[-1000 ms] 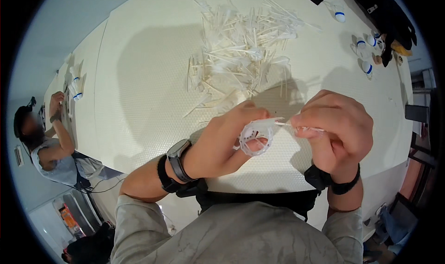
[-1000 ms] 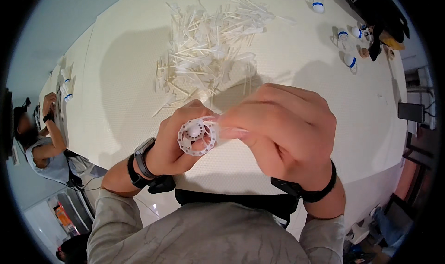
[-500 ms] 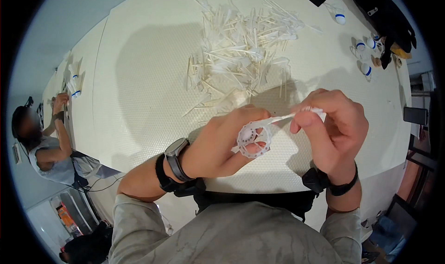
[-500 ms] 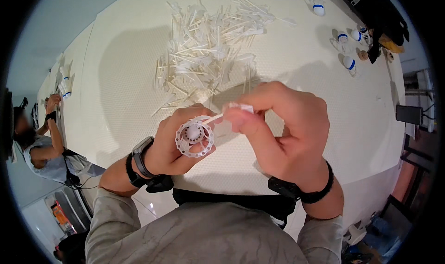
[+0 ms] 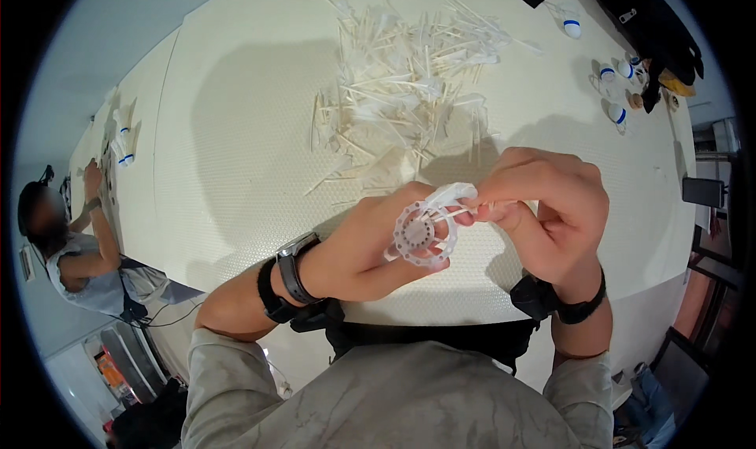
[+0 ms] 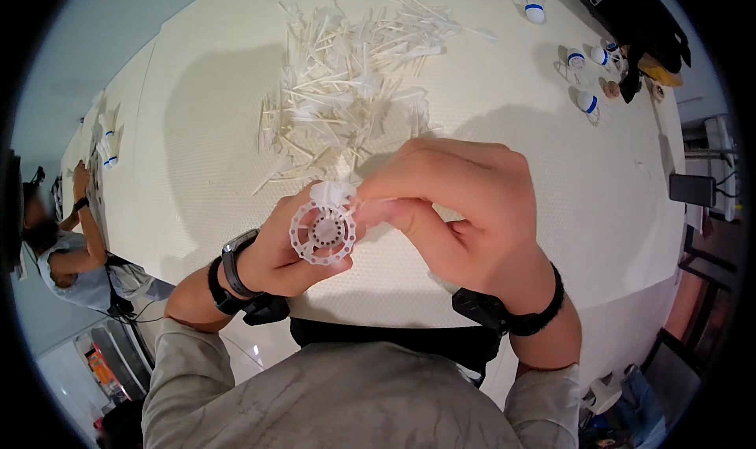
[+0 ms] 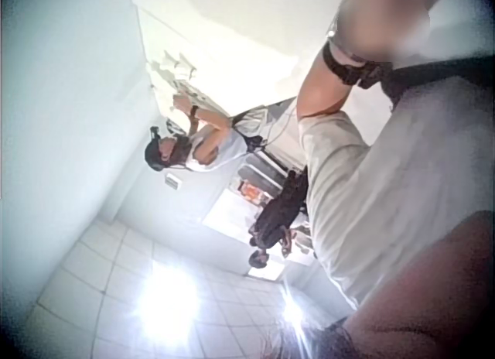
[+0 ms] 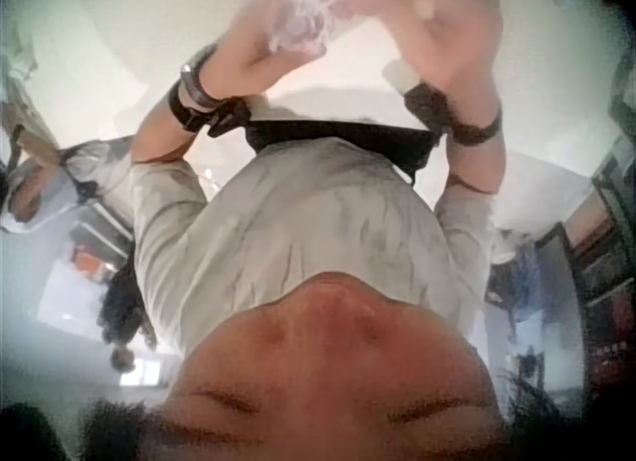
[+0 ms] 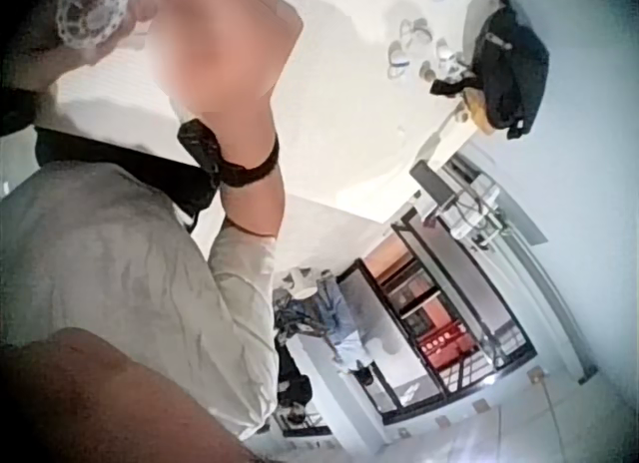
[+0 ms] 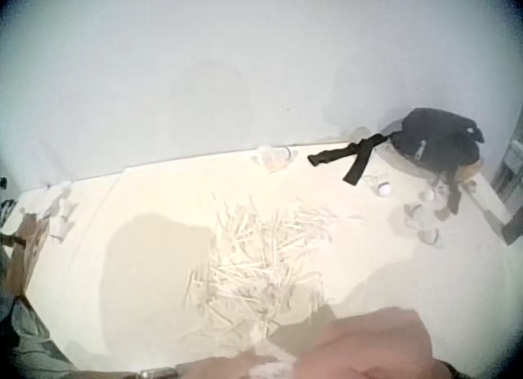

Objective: The person assembles badminton shuttlecocks by hand. The person inserts individual feathers one by one into the pre-drilled holes of a shuttlecock base, securing them into the plastic frame to form the conical skirt.

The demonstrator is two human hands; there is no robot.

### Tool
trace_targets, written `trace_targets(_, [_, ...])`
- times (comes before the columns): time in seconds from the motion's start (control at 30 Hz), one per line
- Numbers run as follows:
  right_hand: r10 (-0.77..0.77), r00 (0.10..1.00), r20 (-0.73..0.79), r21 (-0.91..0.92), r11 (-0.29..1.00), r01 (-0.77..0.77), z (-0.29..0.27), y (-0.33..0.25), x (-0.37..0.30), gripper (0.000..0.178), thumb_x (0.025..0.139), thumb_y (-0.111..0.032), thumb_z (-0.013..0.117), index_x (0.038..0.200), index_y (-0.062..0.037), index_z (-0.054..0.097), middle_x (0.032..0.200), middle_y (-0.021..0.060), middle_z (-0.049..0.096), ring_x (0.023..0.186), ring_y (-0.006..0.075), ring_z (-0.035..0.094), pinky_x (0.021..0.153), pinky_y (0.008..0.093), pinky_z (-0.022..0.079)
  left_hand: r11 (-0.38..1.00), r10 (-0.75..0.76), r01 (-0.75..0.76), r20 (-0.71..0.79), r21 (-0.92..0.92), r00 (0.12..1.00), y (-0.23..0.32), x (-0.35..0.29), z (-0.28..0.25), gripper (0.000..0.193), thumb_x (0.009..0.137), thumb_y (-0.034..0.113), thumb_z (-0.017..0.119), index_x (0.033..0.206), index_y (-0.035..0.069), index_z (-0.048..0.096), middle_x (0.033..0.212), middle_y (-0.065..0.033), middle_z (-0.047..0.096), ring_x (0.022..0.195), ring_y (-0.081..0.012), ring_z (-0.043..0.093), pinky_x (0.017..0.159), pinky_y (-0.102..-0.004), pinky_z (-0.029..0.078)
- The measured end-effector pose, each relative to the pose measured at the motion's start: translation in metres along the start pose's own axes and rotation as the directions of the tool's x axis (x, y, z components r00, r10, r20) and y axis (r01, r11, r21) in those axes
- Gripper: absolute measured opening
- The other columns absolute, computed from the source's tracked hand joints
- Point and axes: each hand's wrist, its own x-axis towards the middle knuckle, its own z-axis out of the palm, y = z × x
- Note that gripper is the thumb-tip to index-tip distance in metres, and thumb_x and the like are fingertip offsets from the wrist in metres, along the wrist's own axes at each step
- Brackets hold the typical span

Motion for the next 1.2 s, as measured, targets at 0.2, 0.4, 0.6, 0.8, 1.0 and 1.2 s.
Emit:
trace_targets(0.2, [0.028,0.999,-0.044,-0.174,0.984,-0.035,0.000,-0.009,0.000,0.010,0.078,0.001,0.076,0.083,-0.0042,0.070,0.071,0.0059,0.066,0.053,0.0138,0.055,0.050,0.0242,0.041,0.977,0.033,-0.016,-0.080,0.211,0.996,-0.007,-0.002,0.002,0.045,0.091,0.013,0.071,0.131,0.004,0.051,0.103,-0.0137,0.067,0.085,-0.0287,0.070,0.073,-0.0350,0.054])
trace_targets(0.4, [0.047,0.998,0.045,-0.315,0.949,-0.031,0.001,-0.011,-0.003,0.011,0.077,0.001,0.078,0.081,-0.0038,0.069,0.067,0.0066,0.062,0.051,0.0177,0.054,0.048,0.0257,0.040,0.966,0.010,0.005,-0.059,0.258,0.998,-0.009,-0.001,0.001,0.045,0.092,0.018,0.072,0.129,0.004,0.051,0.106,-0.0162,0.066,0.085,-0.0343,0.070,0.071,-0.0381,0.055])
trace_targets(0.6, [-0.151,0.988,-0.029,-0.351,0.927,0.131,0.004,-0.004,-0.003,0.012,0.076,0.001,0.078,0.081,-0.0040,0.068,0.066,0.0070,0.061,0.049,0.0196,0.054,0.045,0.0289,0.038,0.951,0.035,-0.002,-0.100,0.311,0.994,-0.008,-0.002,0.003,0.046,0.092,0.019,0.072,0.129,0.002,0.051,0.109,-0.0184,0.067,0.086,-0.0366,0.070,0.073,-0.0393,0.055])
trace_targets(0.8, [0.008,0.999,0.034,-0.278,0.961,0.002,0.002,-0.008,-0.004,0.014,0.072,0.000,0.078,0.083,-0.0038,0.069,0.068,0.0065,0.063,0.051,0.0200,0.058,0.046,0.0286,0.042,0.952,0.022,0.007,-0.091,0.306,0.996,-0.010,-0.003,0.002,0.043,0.088,0.013,0.077,0.122,0.001,0.053,0.106,-0.0153,0.067,0.080,-0.0239,0.068,0.070,-0.0306,0.052])
trace_targets(1.0, [-0.194,0.981,-0.010,-0.348,0.920,0.178,0.005,-0.005,-0.003,0.014,0.073,0.000,0.079,0.082,-0.0034,0.069,0.068,0.0062,0.064,0.051,0.0196,0.058,0.046,0.0284,0.041,0.946,0.067,-0.028,-0.112,0.322,0.991,-0.009,-0.001,0.004,0.044,0.088,0.012,0.076,0.123,0.001,0.052,0.106,-0.0158,0.067,0.079,-0.0250,0.069,0.068,-0.0309,0.052])
trace_targets(1.2, [-0.111,0.994,-0.009,-0.263,0.959,0.105,0.006,-0.004,-0.004,0.013,0.073,0.001,0.078,0.080,-0.0032,0.068,0.068,0.0066,0.064,0.050,0.0194,0.058,0.045,0.0283,0.040,0.973,0.017,0.010,-0.115,0.229,0.993,-0.012,-0.004,0.005,0.048,0.092,0.023,0.072,0.129,0.002,0.049,0.110,-0.0196,0.066,0.090,-0.0384,0.070,0.074,-0.0396,0.056])
